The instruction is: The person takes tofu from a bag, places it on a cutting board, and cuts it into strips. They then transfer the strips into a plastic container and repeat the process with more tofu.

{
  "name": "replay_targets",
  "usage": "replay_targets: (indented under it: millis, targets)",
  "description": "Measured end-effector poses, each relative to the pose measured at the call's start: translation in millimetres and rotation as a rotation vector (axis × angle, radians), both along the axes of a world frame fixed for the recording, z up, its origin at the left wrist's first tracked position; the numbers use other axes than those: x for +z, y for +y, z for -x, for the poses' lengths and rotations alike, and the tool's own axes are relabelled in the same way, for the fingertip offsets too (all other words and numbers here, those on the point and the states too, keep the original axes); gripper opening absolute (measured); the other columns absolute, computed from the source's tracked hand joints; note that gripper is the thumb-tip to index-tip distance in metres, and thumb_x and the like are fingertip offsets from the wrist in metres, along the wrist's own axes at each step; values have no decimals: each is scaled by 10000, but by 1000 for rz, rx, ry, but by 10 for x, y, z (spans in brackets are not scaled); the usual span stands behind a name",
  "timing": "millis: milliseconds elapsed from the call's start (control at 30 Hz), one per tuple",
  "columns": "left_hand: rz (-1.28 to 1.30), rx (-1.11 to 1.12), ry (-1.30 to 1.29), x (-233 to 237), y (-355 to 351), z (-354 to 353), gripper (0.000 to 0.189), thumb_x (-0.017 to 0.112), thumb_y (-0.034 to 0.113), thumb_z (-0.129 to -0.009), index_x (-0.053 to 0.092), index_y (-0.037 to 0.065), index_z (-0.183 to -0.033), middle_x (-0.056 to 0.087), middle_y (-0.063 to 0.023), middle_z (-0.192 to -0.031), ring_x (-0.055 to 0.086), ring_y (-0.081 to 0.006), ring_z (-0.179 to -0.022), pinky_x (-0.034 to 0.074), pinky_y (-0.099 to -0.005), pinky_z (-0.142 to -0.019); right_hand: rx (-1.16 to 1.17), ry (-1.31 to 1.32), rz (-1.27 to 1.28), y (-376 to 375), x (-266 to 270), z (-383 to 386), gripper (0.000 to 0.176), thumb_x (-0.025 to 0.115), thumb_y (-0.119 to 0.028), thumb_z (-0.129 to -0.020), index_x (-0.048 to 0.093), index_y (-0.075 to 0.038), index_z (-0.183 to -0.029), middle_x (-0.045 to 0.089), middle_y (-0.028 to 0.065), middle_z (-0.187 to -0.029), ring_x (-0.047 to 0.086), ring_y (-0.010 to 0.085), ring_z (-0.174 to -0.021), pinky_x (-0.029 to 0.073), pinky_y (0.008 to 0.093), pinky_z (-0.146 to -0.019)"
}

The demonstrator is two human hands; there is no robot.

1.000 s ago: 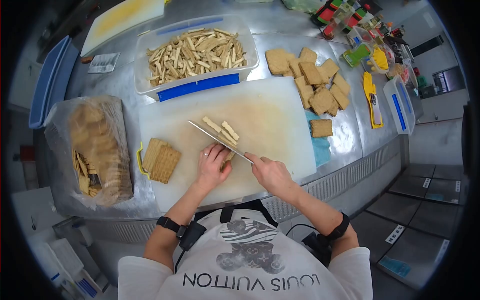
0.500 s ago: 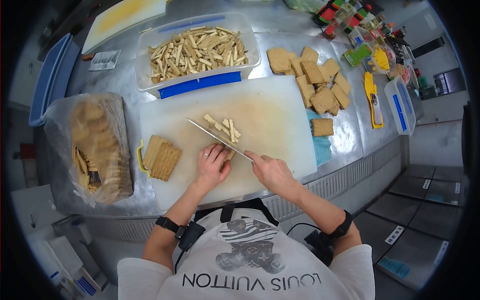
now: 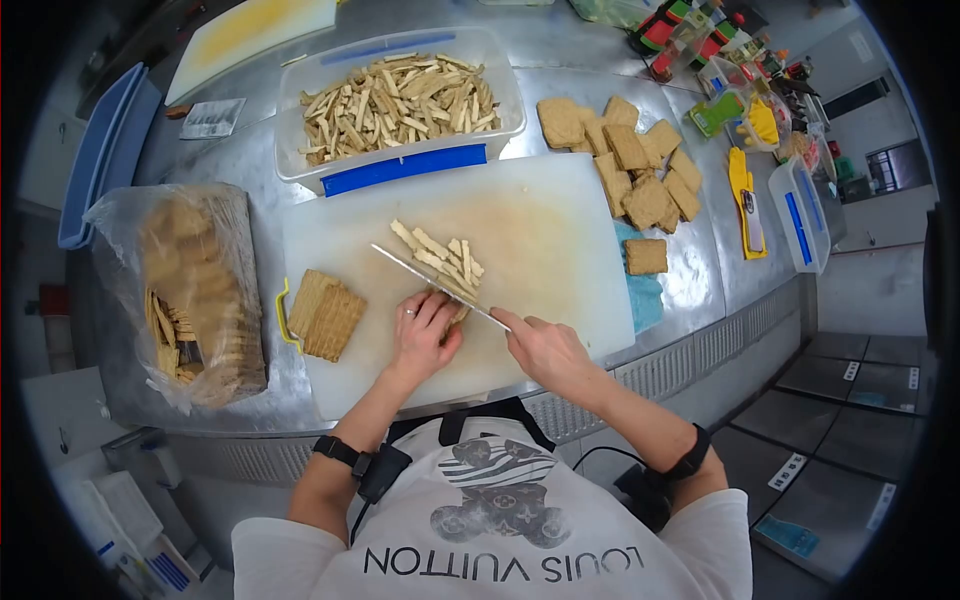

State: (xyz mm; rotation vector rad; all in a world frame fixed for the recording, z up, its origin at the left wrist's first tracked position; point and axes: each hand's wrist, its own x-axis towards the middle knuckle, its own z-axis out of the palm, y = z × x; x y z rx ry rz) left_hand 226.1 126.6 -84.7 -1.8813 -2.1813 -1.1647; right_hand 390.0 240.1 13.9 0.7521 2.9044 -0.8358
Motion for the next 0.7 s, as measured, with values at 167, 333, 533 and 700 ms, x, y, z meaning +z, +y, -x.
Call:
replay_targets:
  millis: [167,333,533,700]
  targets:
    - [6,-4,15,-58,-20,18,316,677,111,-608,617,47,-911,568,-105,-1016,498,-317,-963,393,-416,-807,-7,-110,23,-90,270,-58,352,523,-93,-838,490,-81,-1188,602,173,-706,596,346,-585,491,432,-525]
    - [7,0,19,-73,-34,20,344,652,110,-620,622,64,-960,559,-98,-1054,498,-306,-987,402,-414,-842,-26,18,-45,-97,-233,149,353,517,-92,-841,480,-81,-1192,603,174,-704,594,349,-584,490,430,-520]
    - [18,0,2,-59,-59,16,353,643,104,-606,623,58,-955,554,-113,-1061,491,-309,-1003,405,-417,-848,5,-40,-1,-70,174,-7,350,526,-89,-833,489,-83,-1181,600,162,-682,596,341,-579,490,428,-518]
    - [9,6,-49,-128,-76,42,353,654,111,-622,620,59,-969,560,-104,-1055,490,-306,-992,398,-418,-856,7,-85,4,-127,17,92,334,528,-84,-827,506,-80,-1160,602,150,-680,598,332,-577,491,420,-514]
